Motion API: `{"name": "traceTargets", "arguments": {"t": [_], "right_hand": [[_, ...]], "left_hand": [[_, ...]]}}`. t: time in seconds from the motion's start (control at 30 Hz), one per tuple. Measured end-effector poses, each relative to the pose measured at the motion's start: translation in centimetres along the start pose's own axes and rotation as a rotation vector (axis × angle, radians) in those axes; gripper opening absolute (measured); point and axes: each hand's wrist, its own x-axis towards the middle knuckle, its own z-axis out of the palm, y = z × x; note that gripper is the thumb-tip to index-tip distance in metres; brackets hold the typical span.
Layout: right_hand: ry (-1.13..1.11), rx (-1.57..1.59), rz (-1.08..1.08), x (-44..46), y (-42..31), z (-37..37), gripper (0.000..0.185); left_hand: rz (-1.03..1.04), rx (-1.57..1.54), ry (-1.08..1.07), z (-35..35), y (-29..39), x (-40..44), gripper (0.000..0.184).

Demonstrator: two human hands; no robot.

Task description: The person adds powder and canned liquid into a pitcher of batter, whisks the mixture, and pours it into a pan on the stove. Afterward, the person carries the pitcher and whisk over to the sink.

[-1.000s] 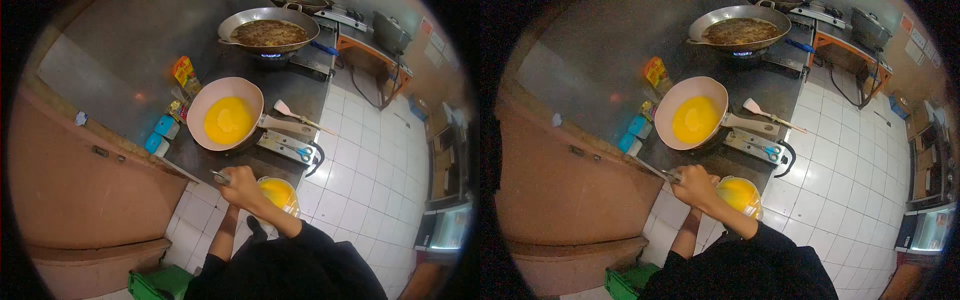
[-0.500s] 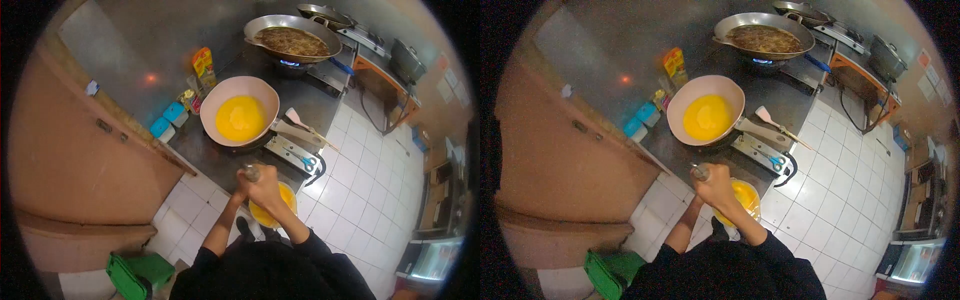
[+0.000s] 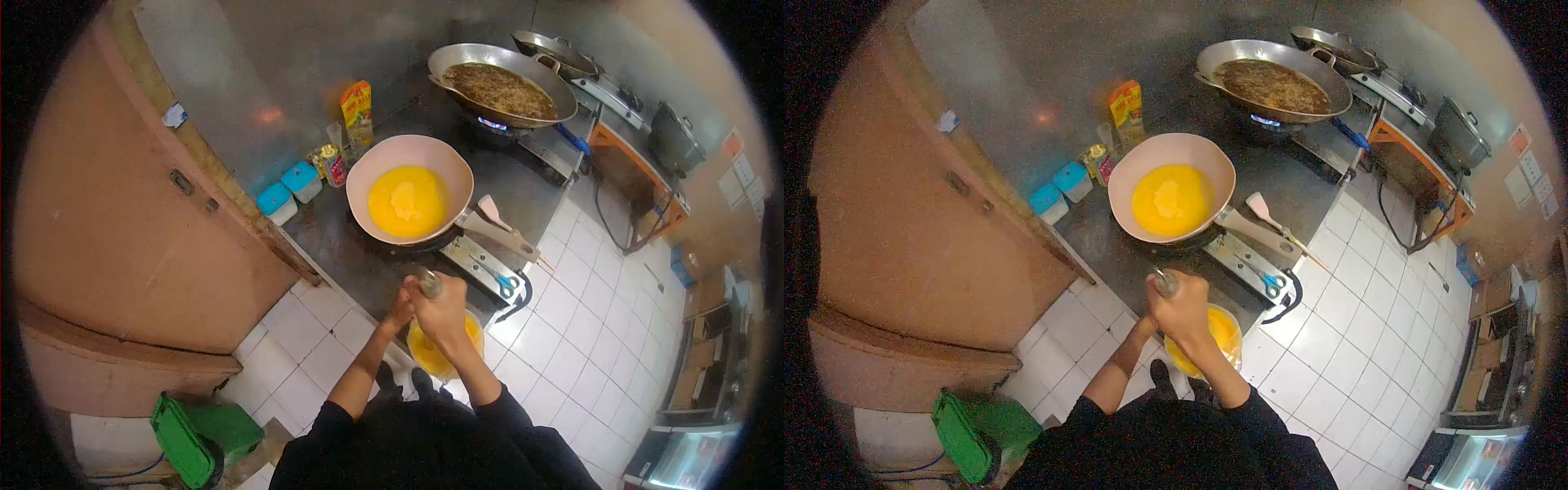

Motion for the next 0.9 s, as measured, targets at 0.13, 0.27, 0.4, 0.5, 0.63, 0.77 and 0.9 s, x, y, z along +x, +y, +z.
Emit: {"name": "traceTargets", "arguments": {"t": [0.13, 0.27, 0.4, 0.5, 0.63, 0.77, 0.9], "right_hand": [[0.026, 0.073, -0.034, -0.5, 6.4, 2.4, 0.021], [-0.014, 0.043, 0.039, -0.9, 0.6, 0.5, 0.016], [-0.093, 0.045, 0.069, 0.2, 3.5, -0.1, 0.016], [-0.012, 0.058, -0.049, -1.1, -0.6, -0.6, 0.016], [-0.012, 0.063, 0.069, -0.6, 5.1, 0.4, 0.023], [0.085, 0.112, -0.135, -0.9, 0.6, -1.2, 0.026], [0.057, 0.081, 0.210, -1.1, 6.6, -0.4, 0.025]], "left_hand": [[-0.170, -0.104, -0.098, -0.2, 3.5, -0.9, 0.038], [-0.186, -0.125, -0.136, 0.0, 4.9, -0.6, 0.041], [-0.189, -0.111, -0.129, 0.0, 5.6, -0.2, 0.042], [-0.306, 0.007, -0.140, -0.2, 5.7, -2.7, 0.043], [-0.138, -0.205, -0.041, 1.1, 3.0, -0.2, 0.036], [0.178, -0.242, 0.091, 1.3, 1.1, -0.7, 0.035], [-0.237, -0.103, -0.082, -0.1, 3.7, -1.2, 0.035]]}}
